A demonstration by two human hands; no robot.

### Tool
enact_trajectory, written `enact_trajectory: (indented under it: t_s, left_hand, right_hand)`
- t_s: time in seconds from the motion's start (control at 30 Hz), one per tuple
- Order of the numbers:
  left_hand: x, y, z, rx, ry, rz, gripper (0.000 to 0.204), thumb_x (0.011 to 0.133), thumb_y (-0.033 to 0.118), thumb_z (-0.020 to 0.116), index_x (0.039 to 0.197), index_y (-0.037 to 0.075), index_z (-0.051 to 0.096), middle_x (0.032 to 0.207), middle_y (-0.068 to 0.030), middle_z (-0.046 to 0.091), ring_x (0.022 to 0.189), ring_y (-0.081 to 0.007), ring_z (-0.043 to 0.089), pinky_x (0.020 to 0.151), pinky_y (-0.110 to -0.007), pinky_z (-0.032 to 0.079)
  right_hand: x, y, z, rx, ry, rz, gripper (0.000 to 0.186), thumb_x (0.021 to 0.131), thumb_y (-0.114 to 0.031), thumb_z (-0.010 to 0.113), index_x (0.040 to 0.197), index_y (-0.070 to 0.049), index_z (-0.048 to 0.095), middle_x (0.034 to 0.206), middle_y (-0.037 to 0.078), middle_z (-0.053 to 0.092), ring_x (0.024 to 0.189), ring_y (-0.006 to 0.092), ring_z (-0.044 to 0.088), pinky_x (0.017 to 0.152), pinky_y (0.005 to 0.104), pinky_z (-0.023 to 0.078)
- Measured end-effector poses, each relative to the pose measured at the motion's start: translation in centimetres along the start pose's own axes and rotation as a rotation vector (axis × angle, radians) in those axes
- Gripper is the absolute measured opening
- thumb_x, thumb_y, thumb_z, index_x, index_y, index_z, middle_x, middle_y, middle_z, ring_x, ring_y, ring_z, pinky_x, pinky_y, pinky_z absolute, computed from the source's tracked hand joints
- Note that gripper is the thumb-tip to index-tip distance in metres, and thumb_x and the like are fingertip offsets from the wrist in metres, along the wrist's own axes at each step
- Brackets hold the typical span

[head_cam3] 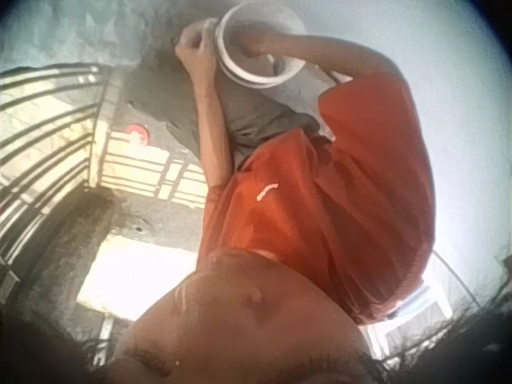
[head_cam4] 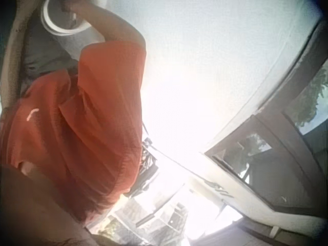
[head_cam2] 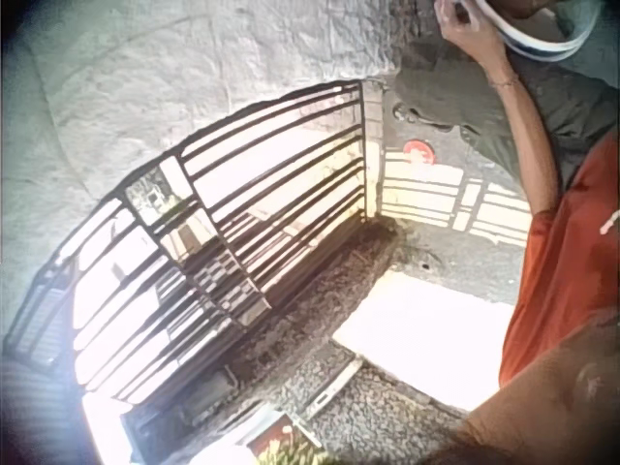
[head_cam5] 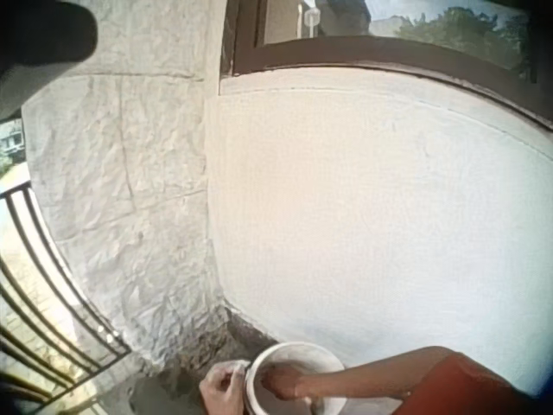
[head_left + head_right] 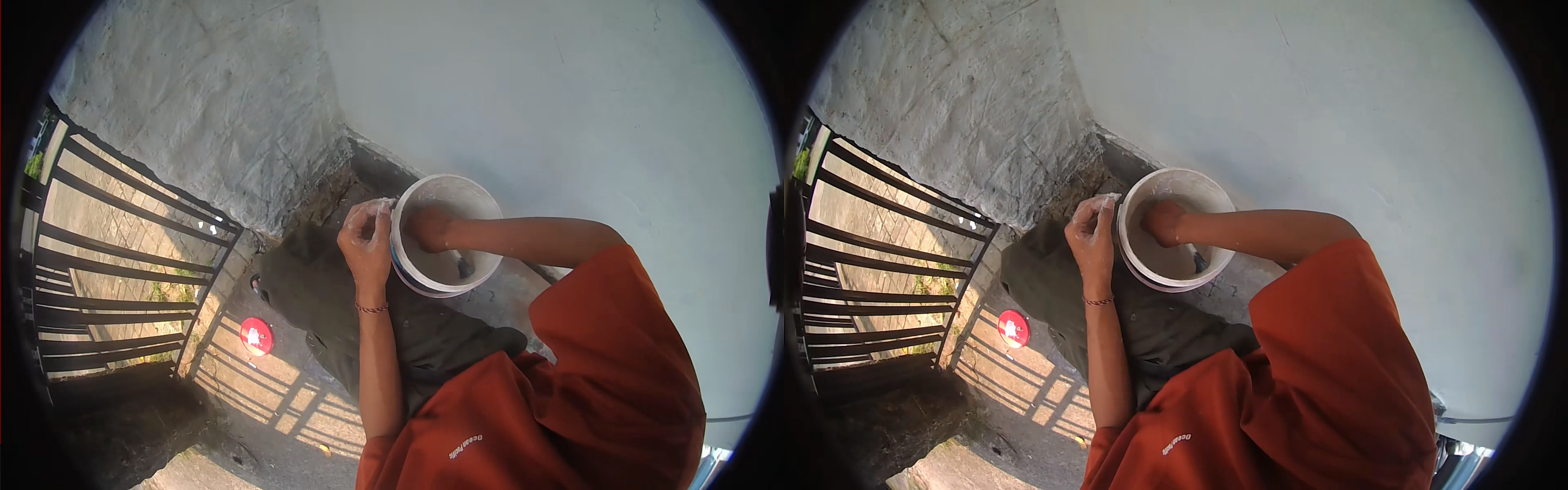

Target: Mix white wall paint or primer in a bucket using a brush and hands.

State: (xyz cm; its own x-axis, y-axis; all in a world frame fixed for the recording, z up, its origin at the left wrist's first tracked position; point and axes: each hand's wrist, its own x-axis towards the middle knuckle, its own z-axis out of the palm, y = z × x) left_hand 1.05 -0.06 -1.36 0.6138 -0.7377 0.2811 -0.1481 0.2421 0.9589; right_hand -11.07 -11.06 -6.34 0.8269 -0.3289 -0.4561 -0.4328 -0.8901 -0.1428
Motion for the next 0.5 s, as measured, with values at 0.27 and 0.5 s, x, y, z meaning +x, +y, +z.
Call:
enact_trajectory:
  t_s: [0.27, 0.5]
  left_hand:
    - [-0.5, -0.7, 0.8, -0.010, -0.031, -0.053, 0.010, 0.088, 0.003, 0.063, 0.089, -0.006, 0.068, 0.094, -0.0101, 0.068, 0.087, -0.0152, 0.063, 0.079, -0.027, 0.048]
    - [-0.6, -0.4, 1.0, -0.016, -0.028, -0.059, 0.009, 0.087, 0.002, 0.063, 0.087, -0.005, 0.068, 0.092, -0.0110, 0.069, 0.086, -0.0167, 0.064, 0.076, -0.028, 0.050]
  right_hand:
    - [-3.3, 1.0, -2.0, 0.792, -0.096, 0.191, 0.016, 0.073, -0.008, 0.069, 0.088, -0.001, 0.065, 0.085, 0.014, 0.069, 0.082, 0.0249, 0.069, 0.070, 0.0386, 0.056]
    - [-6.0, 2.2, -3.1, 1.290, -0.233, 0.277, 0.016, 0.078, -0.003, 0.066, 0.093, 0.000, 0.064, 0.090, 0.010, 0.067, 0.081, 0.0179, 0.067, 0.066, 0.0374, 0.057]
